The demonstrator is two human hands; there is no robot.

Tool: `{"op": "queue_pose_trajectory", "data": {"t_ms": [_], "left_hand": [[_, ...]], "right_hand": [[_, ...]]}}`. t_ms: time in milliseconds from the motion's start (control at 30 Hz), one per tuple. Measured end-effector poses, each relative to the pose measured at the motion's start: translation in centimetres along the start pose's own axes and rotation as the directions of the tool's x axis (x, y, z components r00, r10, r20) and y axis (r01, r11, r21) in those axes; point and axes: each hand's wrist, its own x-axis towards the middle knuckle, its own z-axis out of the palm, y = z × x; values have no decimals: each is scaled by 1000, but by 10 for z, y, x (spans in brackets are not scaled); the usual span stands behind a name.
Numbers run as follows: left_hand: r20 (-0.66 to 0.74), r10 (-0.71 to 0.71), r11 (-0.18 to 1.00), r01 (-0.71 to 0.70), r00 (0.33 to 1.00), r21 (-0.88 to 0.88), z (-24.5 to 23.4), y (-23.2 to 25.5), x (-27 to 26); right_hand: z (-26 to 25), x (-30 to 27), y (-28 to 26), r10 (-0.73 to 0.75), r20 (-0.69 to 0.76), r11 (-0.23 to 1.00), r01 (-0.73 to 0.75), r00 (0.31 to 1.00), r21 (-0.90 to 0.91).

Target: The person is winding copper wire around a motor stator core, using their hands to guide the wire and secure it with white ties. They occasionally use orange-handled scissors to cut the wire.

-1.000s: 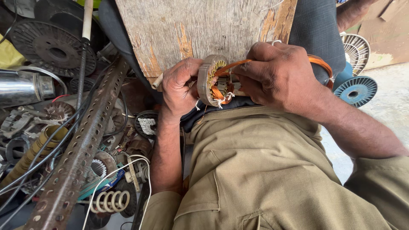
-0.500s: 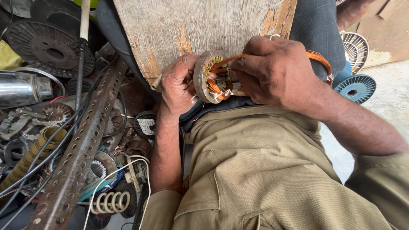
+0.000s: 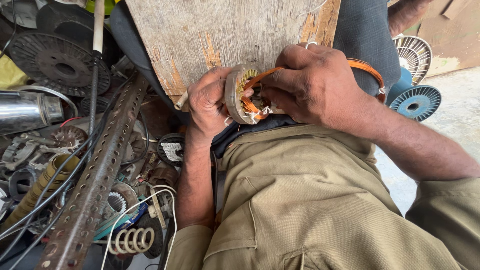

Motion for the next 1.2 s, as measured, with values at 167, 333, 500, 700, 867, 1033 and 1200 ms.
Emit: {"op": "queue_pose_trajectory", "data": {"t_ms": [167, 333, 500, 700, 867, 1033, 1200], "left_hand": [[-3, -25, 998, 25, 1000, 53, 2, 3, 2], [25, -6, 1000, 6, 1000, 10, -1, 4, 6], [17, -6, 1000, 6, 1000, -18, -2, 6, 8], [31, -42, 995, 39, 999, 91, -1, 5, 9], [47, -33, 997, 30, 998, 78, -1, 2, 12], [53, -27, 995, 22, 998, 100, -2, 4, 14], [48, -22, 992, 16, 999, 122, -2, 9, 17]], "right_hand": [[1, 4, -2, 37, -31, 999, -37, 999, 14], [-3, 6, 3, 27, 18, 999, -26, 999, -23], [-7, 6, 7, 11, 62, 1000, -11, 998, 3], [-21, 0, 10, 15, 120, 1000, -14, 993, -11], [-22, -2, 11, 8, 112, 1000, -5, 994, -27], [-25, 0, 10, 96, 137, 995, -96, 986, -8], [-26, 7, 11, 121, 144, 992, -116, 982, -44]]}}
